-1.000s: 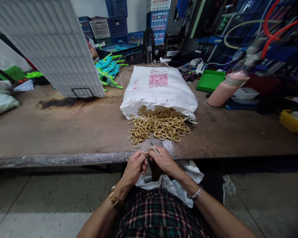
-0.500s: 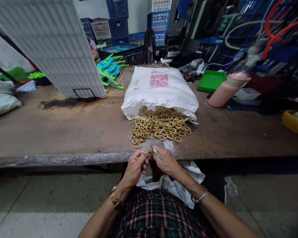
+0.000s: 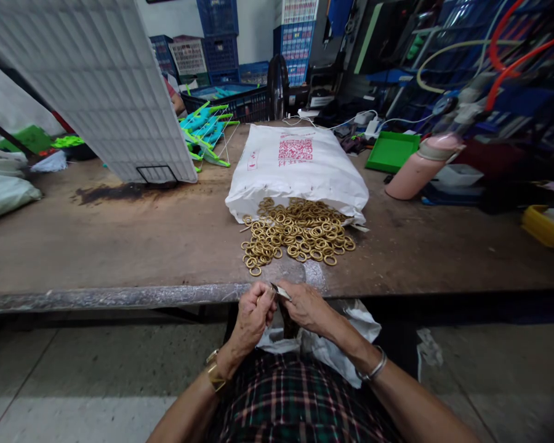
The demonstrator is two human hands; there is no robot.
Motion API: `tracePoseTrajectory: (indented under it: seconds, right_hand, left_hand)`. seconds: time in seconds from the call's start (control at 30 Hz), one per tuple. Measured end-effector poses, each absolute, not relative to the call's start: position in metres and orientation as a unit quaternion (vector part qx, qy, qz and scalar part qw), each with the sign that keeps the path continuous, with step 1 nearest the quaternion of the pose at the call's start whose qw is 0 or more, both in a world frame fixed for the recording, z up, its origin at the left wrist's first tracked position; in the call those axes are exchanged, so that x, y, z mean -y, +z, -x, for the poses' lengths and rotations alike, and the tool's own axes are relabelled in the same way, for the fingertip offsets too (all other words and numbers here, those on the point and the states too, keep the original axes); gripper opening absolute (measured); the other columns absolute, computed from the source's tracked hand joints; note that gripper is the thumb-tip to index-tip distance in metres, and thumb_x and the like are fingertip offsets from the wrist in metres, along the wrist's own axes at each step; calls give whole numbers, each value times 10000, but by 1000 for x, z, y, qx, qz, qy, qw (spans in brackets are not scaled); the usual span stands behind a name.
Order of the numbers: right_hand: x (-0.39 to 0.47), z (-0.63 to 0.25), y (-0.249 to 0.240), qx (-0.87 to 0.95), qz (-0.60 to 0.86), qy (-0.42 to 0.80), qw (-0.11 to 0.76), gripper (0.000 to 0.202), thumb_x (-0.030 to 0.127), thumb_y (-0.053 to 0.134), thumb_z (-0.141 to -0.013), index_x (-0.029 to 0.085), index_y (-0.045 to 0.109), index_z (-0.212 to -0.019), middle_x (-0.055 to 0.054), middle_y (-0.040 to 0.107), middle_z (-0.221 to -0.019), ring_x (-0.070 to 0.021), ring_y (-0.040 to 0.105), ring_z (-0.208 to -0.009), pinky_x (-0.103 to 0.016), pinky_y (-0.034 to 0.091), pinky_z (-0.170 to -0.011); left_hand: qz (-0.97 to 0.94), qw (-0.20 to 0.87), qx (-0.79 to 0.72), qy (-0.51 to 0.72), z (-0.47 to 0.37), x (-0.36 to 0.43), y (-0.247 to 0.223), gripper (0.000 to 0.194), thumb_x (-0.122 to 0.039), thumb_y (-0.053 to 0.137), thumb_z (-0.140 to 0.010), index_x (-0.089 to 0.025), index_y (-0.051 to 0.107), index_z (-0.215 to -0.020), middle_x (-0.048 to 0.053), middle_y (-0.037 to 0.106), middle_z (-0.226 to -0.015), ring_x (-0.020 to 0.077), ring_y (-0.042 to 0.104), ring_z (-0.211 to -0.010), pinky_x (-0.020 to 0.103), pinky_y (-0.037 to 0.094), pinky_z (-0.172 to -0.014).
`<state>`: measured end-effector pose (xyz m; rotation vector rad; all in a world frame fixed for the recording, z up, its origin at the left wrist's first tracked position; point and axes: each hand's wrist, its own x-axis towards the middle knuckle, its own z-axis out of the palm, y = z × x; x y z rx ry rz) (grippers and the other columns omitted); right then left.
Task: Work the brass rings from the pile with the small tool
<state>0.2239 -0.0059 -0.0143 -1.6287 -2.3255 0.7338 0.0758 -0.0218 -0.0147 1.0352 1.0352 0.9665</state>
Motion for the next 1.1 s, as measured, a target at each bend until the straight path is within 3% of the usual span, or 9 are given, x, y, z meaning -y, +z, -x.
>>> tracePoseTrajectory:
  seconds: [0.13,0.3,0.5,0.8,0.97,1.1]
  right_hand:
    - [-1,-223,-14,781,591,198,51,210,167,405,-780,188,563,-917,-43,625,-676,-157,542,-592,-257,220,-511]
    - [-15,-204,-15,774,606,155,102,223,203,393,-815,190,542,-980,-48,647,-738,-157,566,-628,-253,254,-532]
    - [-31,-178,-19,738,659,114,85,248,352,386,-865,172,502,-990,-91,655,-812,-194,609,-709,-263,303,-567]
    - [-43,-168,-20,728,675,112,43,208,256,422,-822,159,492,-992,-110,661,-842,-226,627,-785,-278,368,-601]
    - [-40,-185,-19,715,688,116,49,212,267,444,-804,166,507,-979,-96,654,-822,-206,615,-751,-267,344,-599]
    - [-37,-209,-19,695,697,141,107,173,215,420,-791,171,524,-922,-65,629,-767,-164,559,-659,-252,294,-569]
  left_hand:
    - [-460,667,-401,426,-75,32,1,332,-469,560,-760,-164,480,-655,-37,465,-519,51,391,-401,183,297,-389]
    - [-311,752,-370,450,-70,28,6,349,-478,611,-711,-169,452,-675,-22,525,-632,35,366,-393,167,273,-340]
    - [-241,740,-401,483,-48,24,-7,292,-392,638,-698,-155,468,-711,6,570,-714,35,396,-427,156,264,-346]
    - [-180,785,-359,471,-32,19,-15,288,-253,666,-665,-163,530,-903,7,571,-724,60,463,-491,157,308,-393]
    - [-117,808,-345,463,-36,14,-17,251,-252,699,-642,-132,583,-829,39,589,-746,92,531,-587,153,338,-418]
    - [-106,805,-349,467,-43,9,-17,230,-218,732,-605,-127,542,-698,34,589,-733,102,549,-618,141,329,-410]
